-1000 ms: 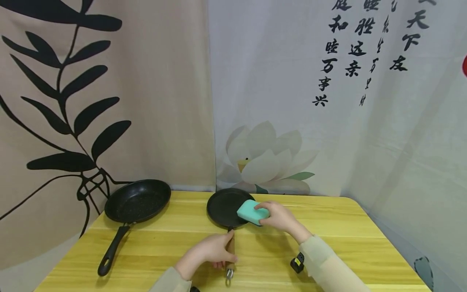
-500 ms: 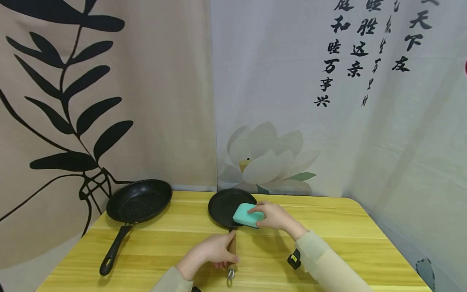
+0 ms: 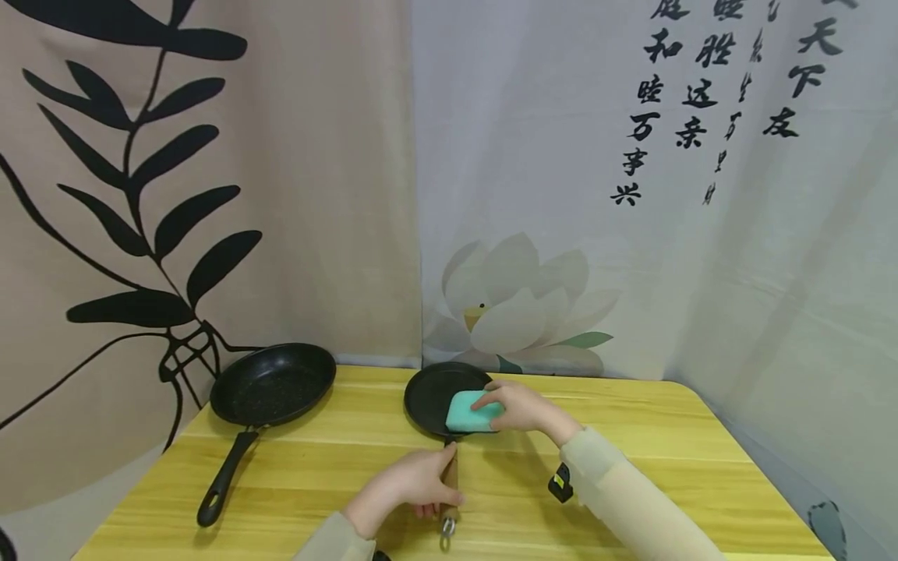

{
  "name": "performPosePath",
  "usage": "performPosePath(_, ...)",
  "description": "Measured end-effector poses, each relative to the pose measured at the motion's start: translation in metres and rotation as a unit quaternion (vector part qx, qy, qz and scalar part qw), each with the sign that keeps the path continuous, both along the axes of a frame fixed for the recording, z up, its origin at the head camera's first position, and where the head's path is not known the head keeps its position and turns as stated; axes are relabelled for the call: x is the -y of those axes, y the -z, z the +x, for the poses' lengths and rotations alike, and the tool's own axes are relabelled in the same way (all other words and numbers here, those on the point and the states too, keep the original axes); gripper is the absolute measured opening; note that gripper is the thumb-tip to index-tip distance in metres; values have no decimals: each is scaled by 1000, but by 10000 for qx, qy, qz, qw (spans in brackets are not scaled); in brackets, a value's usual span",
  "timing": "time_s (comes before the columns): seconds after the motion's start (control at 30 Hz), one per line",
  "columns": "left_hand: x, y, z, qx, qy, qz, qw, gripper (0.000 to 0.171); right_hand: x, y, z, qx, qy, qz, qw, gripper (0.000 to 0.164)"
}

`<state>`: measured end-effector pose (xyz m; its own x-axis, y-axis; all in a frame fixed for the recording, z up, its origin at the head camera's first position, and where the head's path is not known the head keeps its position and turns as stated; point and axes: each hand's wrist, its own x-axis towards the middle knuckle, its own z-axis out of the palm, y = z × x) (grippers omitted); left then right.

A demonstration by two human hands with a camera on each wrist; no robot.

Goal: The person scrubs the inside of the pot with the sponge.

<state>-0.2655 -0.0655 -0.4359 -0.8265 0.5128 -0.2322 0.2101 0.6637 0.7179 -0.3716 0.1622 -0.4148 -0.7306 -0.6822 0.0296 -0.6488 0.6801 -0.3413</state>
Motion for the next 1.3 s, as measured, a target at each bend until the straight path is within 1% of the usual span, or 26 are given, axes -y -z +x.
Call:
performPosePath(0.23,-1,0,1,-21,-67,-20,10000,84,2,7,-4,131,-40,40,9999,45)
performPosePath(0.43,-2,-1,1,20,-46,23,10000,85,4,10,-7,130,-53,68,9999,44)
performPosePath(0.73,-2,1,0,-22,-50,52,10000,84,9,9,-11,-4,-193,134,9997,40)
performPosePath(0.93,-3,1,1,-38,-39,-8,10000,85,10,10,-13,33,-258,88,9996,41)
performPosePath(1.13,-5,-2,3,-27,-36,-31,10000,86,12,9,-12,72,-226,57,9997,40)
performPosePath(1.3,-5,0,5,5,-63,-19,10000,87,16,8,-10,105,-257,28,9996,39)
